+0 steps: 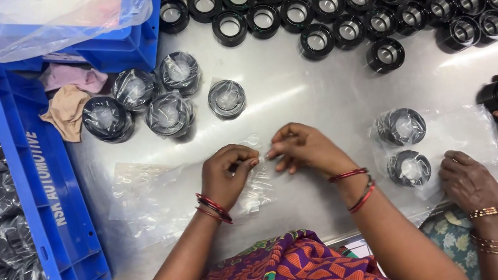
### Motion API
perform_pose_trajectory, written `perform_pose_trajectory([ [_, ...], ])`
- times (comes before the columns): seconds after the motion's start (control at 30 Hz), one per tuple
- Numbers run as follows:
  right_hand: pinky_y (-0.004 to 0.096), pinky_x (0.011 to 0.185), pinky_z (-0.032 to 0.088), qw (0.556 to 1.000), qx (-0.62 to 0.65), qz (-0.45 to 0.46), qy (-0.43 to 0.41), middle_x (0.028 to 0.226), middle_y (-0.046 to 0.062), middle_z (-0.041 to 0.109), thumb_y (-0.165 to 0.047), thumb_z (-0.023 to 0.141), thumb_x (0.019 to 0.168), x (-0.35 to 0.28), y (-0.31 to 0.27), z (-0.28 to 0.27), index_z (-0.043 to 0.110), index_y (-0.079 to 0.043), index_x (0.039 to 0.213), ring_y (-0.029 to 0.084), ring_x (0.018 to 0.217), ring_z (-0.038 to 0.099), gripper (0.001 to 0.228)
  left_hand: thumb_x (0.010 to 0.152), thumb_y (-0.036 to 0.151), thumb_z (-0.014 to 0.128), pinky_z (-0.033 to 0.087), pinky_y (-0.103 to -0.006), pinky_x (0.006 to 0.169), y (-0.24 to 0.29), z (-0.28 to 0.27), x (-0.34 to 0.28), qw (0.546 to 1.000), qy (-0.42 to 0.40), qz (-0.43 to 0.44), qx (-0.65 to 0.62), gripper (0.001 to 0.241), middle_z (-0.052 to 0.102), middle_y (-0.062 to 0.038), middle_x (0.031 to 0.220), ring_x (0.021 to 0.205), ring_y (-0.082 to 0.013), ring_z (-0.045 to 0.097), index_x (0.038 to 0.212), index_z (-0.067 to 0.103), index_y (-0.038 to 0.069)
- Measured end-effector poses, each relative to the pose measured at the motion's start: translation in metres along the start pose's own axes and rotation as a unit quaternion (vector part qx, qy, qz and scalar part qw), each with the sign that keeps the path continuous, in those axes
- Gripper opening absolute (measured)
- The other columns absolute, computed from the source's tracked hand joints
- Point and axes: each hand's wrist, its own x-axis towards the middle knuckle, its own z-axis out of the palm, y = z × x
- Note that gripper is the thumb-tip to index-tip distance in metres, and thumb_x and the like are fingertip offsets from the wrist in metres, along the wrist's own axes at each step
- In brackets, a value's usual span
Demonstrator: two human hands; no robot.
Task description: Packing circular metal components into plastic bags and organizing them in a storage crate.
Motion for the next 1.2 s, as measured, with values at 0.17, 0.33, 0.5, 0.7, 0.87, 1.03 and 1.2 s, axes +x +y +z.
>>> perform_pose_trajectory([
  [0.17, 0.027, 0.053, 0.051, 0.998, -0.039, -0.044, 0.002, 0.082, 0.012, 0.069, -0.006, 0.077, 0.087, 0.012, 0.020, 0.012, 0.052, 0.002, 0.114, 0.017, 0.064, 0.068, 0.037, 0.086, 0.004, 0.076, 0.059, -0.0280, 0.079, 0.001, -0.007, -0.007, 0.998, -0.016, 0.011, -0.062, 0.008, 0.077, -0.008, 0.109, 0.094, -0.0145, 0.073, 0.093, 0.075, 0.001],
  [0.33, 0.028, 0.063, 0.058, 0.953, -0.262, -0.088, 0.126, 0.080, 0.006, 0.072, -0.013, 0.078, 0.086, 0.043, 0.033, -0.053, 0.070, -0.001, 0.108, 0.014, 0.070, 0.070, 0.026, 0.096, 0.008, 0.070, 0.056, -0.0277, 0.092, -0.013, -0.007, -0.013, 0.980, 0.011, -0.037, -0.195, 0.011, 0.077, -0.010, 0.118, 0.103, -0.0134, 0.070, 0.104, 0.068, 0.001],
  [0.5, 0.036, 0.082, 0.055, 0.783, -0.375, -0.280, 0.409, 0.116, 0.018, 0.056, -0.026, 0.094, 0.071, 0.079, -0.043, -0.085, 0.058, 0.003, 0.123, 0.029, 0.095, 0.063, 0.069, 0.090, 0.008, 0.075, 0.058, -0.0297, 0.093, 0.000, 0.002, -0.011, 0.990, -0.006, -0.027, -0.136, 0.011, 0.077, -0.011, 0.117, 0.105, -0.0158, 0.073, 0.097, 0.069, 0.001],
  [0.7, 0.045, 0.088, 0.052, 0.726, -0.483, -0.223, 0.436, 0.121, 0.022, 0.050, -0.039, 0.098, 0.065, 0.098, -0.059, -0.086, 0.066, -0.004, 0.125, 0.039, 0.103, 0.059, 0.077, 0.090, 0.008, 0.076, 0.057, -0.0321, 0.099, 0.007, 0.007, -0.011, 0.993, -0.013, 0.001, -0.119, 0.011, 0.077, -0.012, 0.118, 0.112, -0.0179, 0.073, 0.095, 0.070, 0.001],
  [0.87, 0.044, 0.093, 0.054, 0.761, -0.532, -0.214, 0.303, 0.116, 0.020, 0.058, -0.036, 0.092, 0.071, 0.051, -0.037, -0.073, 0.069, -0.011, 0.124, 0.036, 0.103, 0.061, 0.063, 0.089, 0.011, 0.077, 0.056, -0.0329, 0.098, 0.010, 0.008, -0.008, 0.996, -0.005, 0.005, -0.091, 0.012, 0.078, -0.012, 0.119, 0.111, -0.0185, 0.074, 0.095, 0.072, 0.001],
  [1.03, 0.035, 0.088, 0.056, 0.945, -0.300, -0.092, -0.090, 0.110, 0.012, 0.073, -0.031, 0.091, 0.061, -0.005, -0.048, -0.060, 0.066, -0.014, 0.127, 0.021, 0.099, 0.069, 0.073, 0.088, 0.011, 0.077, 0.057, -0.0332, 0.097, 0.013, 0.010, -0.008, 0.998, -0.018, 0.003, -0.063, 0.015, 0.078, -0.011, 0.119, 0.110, -0.0188, 0.075, 0.098, 0.074, 0.002],
  [1.2, 0.034, 0.072, 0.055, 0.946, -0.287, 0.067, -0.134, 0.092, 0.017, 0.073, -0.030, 0.084, 0.077, -0.005, -0.050, -0.022, 0.051, -0.008, 0.125, 0.023, 0.082, 0.069, 0.062, 0.092, 0.011, 0.073, 0.052, -0.0388, 0.106, 0.024, 0.006, -0.008, 0.990, -0.046, 0.040, -0.129, 0.011, 0.077, -0.011, 0.121, 0.125, -0.0222, 0.067, 0.097, 0.071, 0.002],
])
